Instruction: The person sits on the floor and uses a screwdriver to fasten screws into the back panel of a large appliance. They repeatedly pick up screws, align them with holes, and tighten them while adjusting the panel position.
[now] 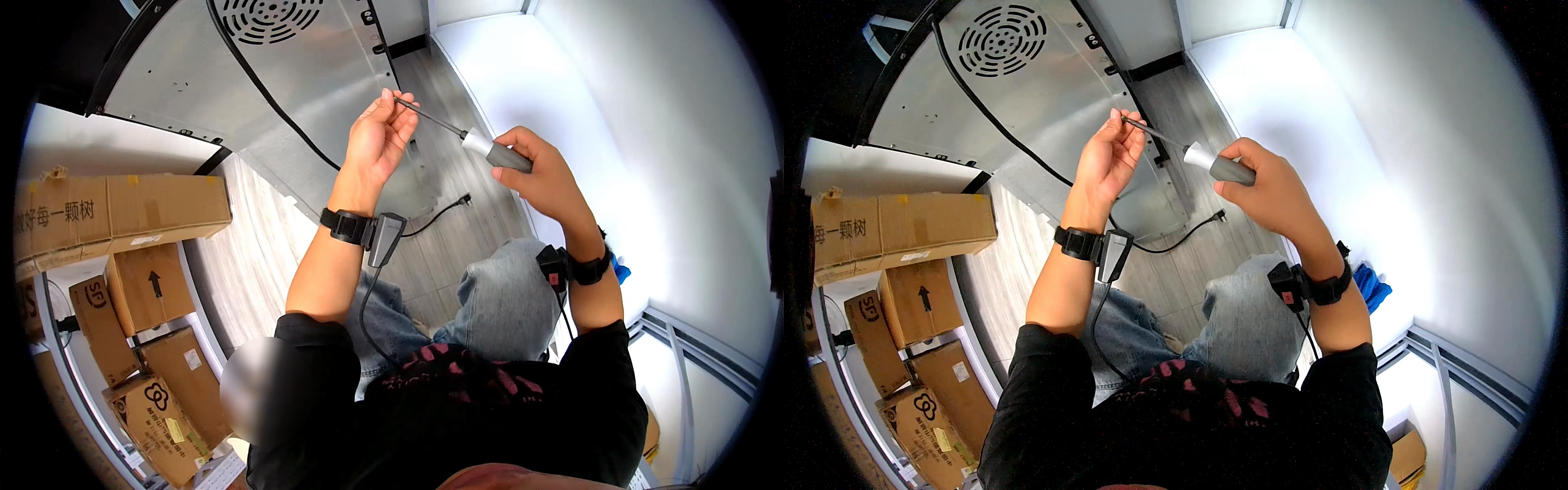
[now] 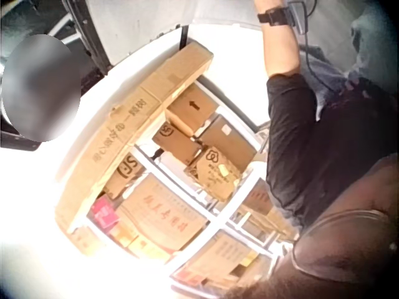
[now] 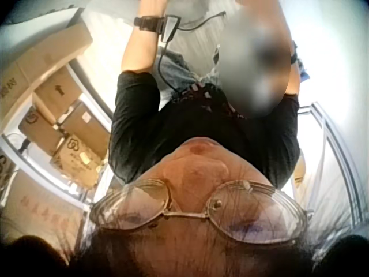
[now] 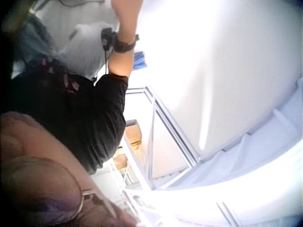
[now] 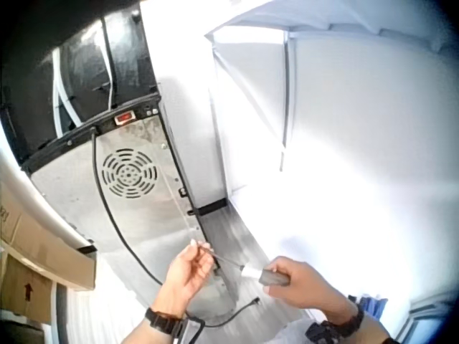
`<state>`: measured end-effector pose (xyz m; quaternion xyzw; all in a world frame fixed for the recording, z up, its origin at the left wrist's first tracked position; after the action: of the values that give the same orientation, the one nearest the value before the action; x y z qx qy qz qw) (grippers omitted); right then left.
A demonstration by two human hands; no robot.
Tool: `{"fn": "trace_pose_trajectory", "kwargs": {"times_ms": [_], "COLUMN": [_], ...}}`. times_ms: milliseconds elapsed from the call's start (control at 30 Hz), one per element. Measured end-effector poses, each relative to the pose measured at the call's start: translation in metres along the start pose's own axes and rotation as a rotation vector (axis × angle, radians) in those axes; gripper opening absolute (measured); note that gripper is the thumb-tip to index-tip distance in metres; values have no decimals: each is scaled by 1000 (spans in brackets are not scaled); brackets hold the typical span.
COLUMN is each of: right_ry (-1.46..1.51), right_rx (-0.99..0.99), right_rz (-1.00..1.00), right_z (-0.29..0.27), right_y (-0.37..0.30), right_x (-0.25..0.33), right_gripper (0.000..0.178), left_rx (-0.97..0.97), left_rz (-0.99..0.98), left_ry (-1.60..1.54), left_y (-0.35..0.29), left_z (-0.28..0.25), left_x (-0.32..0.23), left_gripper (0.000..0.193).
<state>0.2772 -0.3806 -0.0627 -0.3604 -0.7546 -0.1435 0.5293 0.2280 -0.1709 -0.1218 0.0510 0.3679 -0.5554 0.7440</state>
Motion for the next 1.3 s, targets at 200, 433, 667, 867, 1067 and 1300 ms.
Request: {"fn": "trace_pose_trajectory", "kwargs": {"times_ms": [200, 433, 667, 867, 1067, 1300], "right_ry": [-187, 254, 688, 788, 849, 947], "right_rx": [-139, -162, -78, -64, -45, -26], "right_rz": [-32, -166, -91, -93, -82, -50], "right_z": [11, 28, 58, 62, 61, 65], "right_y": [-11, 1, 5, 10, 14, 17], "right_x": [31, 49, 76, 84, 87, 90], "right_gripper": [38, 42, 32, 29, 32, 31], "left_rx": [-44, 52, 137, 138, 120, 138], "left_rz": [36, 66, 193, 135, 147, 121], "left_ry": [124, 123, 278, 180, 109, 123], "left_y": [-6, 6, 15, 25, 30, 32], "left_z": [3, 52, 88, 85, 84, 84], "left_x": [-18, -61, -97, -100, -100, -99], "left_gripper": [18, 19, 22, 21, 20, 23]}}
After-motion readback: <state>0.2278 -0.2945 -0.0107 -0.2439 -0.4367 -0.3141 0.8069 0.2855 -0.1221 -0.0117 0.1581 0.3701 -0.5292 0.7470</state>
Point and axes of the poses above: each hand's wrist, its own y-axis towards the middle knuckle, its own z-axis out of the palm, x = y × z, the point moved 10 cm from there along y, towards the middle knuckle, and after that the axes turned 1 degree about -y, right-handed, at the moved point
